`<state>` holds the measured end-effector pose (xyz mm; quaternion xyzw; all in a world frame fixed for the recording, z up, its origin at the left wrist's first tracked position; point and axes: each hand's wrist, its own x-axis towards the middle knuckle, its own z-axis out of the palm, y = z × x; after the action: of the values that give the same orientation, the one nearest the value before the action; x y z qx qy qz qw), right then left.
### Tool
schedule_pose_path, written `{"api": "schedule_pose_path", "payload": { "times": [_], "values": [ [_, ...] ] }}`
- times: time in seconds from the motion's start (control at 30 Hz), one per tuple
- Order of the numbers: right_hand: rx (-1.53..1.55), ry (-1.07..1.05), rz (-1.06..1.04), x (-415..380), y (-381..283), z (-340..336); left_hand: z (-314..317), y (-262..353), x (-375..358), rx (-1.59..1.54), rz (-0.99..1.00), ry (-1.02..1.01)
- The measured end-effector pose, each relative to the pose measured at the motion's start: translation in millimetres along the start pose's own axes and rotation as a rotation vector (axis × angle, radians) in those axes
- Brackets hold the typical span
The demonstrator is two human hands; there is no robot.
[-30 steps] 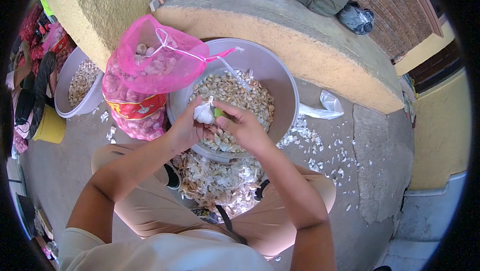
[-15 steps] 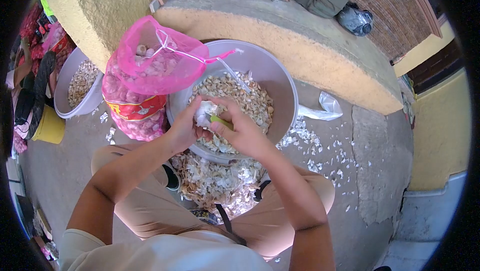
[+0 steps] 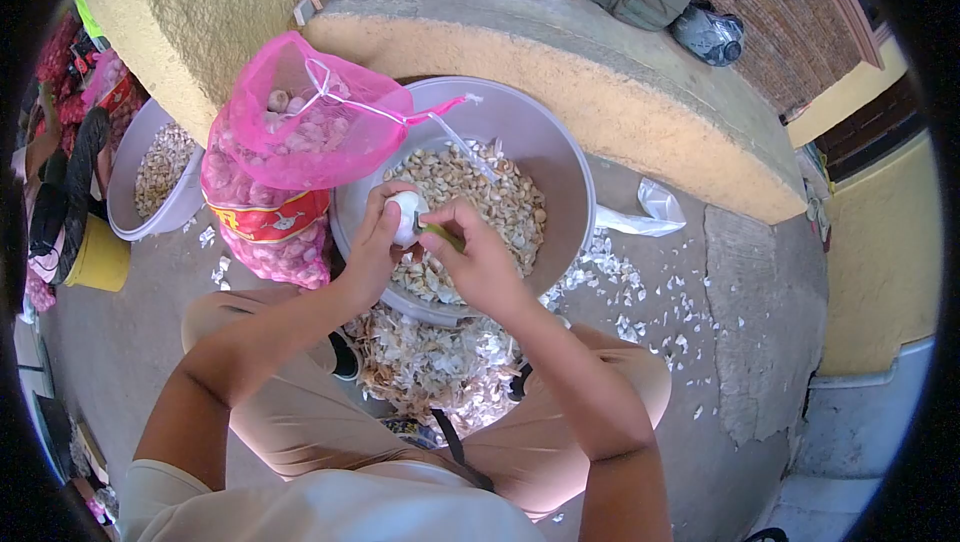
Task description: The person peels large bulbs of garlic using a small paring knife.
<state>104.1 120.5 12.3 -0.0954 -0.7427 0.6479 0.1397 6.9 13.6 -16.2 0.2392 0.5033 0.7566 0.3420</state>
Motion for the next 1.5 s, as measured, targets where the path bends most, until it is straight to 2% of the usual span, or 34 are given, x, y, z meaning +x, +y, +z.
{"api": "schedule_pose_path", "payload": {
  "times": [0.07, 0.17, 0.27, 0.37, 0.5, 0.77, 0.9, 1.0, 1.1, 1.2, 1.27, 1.3, 1.4, 1.5],
  "values": [
    [0.048, 0.092, 0.013, 0, 3, 8, 6, -1, -1, -0.075, -0.016, 0.054],
    [-0.057, 0.073, -0.003, 2, -1, 9, 5, 2, -1, -0.105, -0.052, 0.052],
    [0.243, -0.081, 0.184, 5, -18, -1, 0, 9, 2, -0.126, -0.100, 0.026],
    [0.304, -0.218, 0.341, 6, -21, -10, -9, 15, 8, -0.227, -0.210, -0.050],
    [0.135, -0.268, 0.272, 7, -26, -13, -9, 18, 6, -0.179, -0.312, -0.028],
    [0.109, -0.107, 0.039, 5, -8, -1, 3, 10, -7, -0.140, -0.132, 0.078],
    [0.126, 0.007, 0.112, 3, -5, 8, 3, -4, -10, -0.001, 0.008, 0.105],
    [0.061, 0.123, 0.015, 2, 3, 17, 6, -17, -7, 0.455, 0.405, 0.190],
    [-0.087, 0.182, -0.081, 0, 9, 18, 5, -17, -1, 0.564, 0.524, 0.176],
    [-0.237, 0.137, -0.071, 1, 7, 9, -2, 5, 1, -0.010, -0.142, 0.020],
    [-0.294, 0.106, -0.089, 1, 9, 8, -3, 7, 3, -0.048, -0.216, 0.011],
    [-0.230, 0.126, -0.076, 0, 8, 9, -3, 7, 3, -0.068, -0.253, 0.008],
    [-0.004, 0.207, -0.014, -1, 5, 19, 5, -2, -6, 0.190, 0.036, 0.083],
    [0.256, 0.297, 0.105, 0, -2, 30, -1, -18, 1, 0.532, 0.418, 0.070]
  ]
}}
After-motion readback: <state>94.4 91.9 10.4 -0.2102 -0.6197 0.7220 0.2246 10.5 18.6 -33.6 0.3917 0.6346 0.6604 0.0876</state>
